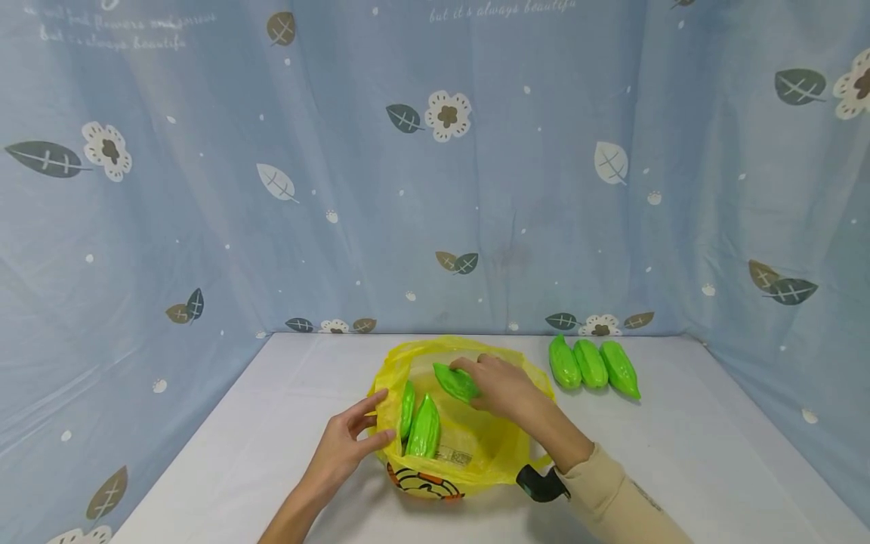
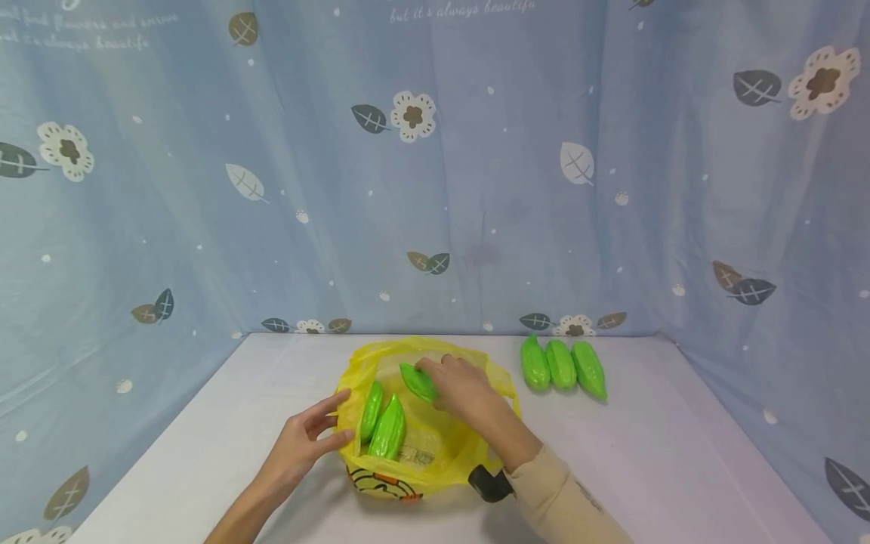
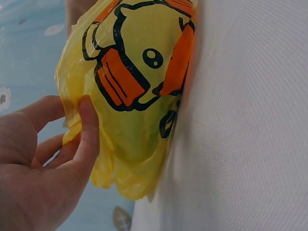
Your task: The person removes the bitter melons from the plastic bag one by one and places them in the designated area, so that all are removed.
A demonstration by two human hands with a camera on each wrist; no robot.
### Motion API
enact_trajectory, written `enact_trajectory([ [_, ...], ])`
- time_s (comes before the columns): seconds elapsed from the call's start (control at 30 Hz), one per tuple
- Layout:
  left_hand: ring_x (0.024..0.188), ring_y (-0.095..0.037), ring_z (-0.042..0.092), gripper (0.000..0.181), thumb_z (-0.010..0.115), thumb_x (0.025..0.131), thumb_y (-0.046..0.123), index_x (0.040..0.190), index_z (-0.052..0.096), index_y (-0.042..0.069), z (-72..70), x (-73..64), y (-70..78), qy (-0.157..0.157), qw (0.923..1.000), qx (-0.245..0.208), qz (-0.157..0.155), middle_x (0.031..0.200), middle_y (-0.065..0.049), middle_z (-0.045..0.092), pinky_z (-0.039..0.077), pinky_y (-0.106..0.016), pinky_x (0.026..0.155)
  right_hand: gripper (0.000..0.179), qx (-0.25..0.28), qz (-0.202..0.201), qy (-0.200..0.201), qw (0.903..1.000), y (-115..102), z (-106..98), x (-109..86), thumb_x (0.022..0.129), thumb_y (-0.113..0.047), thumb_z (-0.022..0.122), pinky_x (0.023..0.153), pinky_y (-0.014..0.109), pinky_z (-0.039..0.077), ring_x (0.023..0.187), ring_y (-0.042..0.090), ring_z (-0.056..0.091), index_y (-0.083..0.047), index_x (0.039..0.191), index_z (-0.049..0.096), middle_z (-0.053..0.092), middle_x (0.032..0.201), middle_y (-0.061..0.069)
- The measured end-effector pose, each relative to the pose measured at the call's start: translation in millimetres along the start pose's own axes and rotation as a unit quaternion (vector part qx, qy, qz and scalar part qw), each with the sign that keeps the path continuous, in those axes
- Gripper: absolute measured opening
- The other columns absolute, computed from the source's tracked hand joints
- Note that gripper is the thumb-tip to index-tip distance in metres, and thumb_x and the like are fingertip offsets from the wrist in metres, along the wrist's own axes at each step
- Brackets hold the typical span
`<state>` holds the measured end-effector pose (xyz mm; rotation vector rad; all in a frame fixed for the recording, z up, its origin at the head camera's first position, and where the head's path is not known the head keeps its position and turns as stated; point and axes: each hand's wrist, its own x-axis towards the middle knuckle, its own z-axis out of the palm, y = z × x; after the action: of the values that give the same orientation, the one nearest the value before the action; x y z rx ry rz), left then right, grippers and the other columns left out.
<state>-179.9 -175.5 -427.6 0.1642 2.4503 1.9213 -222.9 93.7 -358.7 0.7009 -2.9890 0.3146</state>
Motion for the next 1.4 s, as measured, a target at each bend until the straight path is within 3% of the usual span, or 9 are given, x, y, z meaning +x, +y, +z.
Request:
enact_trajectory([
  [0.6,0.112,-0.019,0.061,0.066,0.081,0.079,0.019,0.139,0.055,0.024,0.6,0.0,-0.4,0.002,1.0,-0.005,0.0,0.146,0.0,0.052,0.053,-0.021,0.082,0.064,0.022,0.015,0.026,0.9993,11,-33,-35.1,0.082,-0.023,0.08,0.08,0.042,0.054,0.099,0.024,0.063,-0.026,0.14,0.052,0.064,0.121,0.009],
  [0.9,0.11,-0.018,0.061,0.065,0.081,0.08,0.019,0.139,0.056,0.024,1.1,-1.5,-1.4,0.009,0.9999,0.005,-0.005,0.146,0.0,0.052,0.053,-0.02,0.081,0.069,0.034,0.026,0.036,0.9984,26,-44,-57.9,0.083,-0.024,0.079,0.072,0.036,0.053,0.093,0.019,0.063,-0.025,0.144,0.047,0.063,0.119,0.009],
  [1.1,0.111,-0.019,0.061,0.065,0.081,0.079,0.02,0.139,0.056,0.024,-0.2,-1.4,-0.6,0.009,0.9999,0.007,-0.004,0.147,0.001,0.052,0.053,-0.02,0.082,0.069,0.046,0.04,0.052,0.9968,38,-54,-74.1,0.085,-0.026,0.077,0.079,0.048,0.055,0.105,0.032,0.064,-0.026,0.146,0.045,0.06,0.13,0.015],
  [1.23,0.112,-0.019,0.06,0.065,0.081,0.079,0.021,0.139,0.055,0.025,-0.9,-1.1,1.1,0.009,0.9999,0.009,-0.004,0.147,0.002,0.052,0.053,-0.021,0.082,0.07,0.057,0.05,0.068,0.9948,53,-58,-83.3,0.086,-0.026,0.075,0.09,0.061,0.048,0.121,0.045,0.056,-0.025,0.148,0.042,0.055,0.139,0.022],
  [1.4,0.112,-0.019,0.061,0.066,0.081,0.08,0.022,0.14,0.055,0.025,-0.6,-0.2,3.0,0.006,0.9999,0.007,-0.003,0.146,0.001,0.052,0.053,-0.021,0.083,0.07,0.053,0.074,0.081,0.9925,74,-59,-93.5,0.087,-0.028,0.075,0.083,0.058,0.05,0.112,0.041,0.059,-0.022,0.148,0.042,0.057,0.135,0.023],
])
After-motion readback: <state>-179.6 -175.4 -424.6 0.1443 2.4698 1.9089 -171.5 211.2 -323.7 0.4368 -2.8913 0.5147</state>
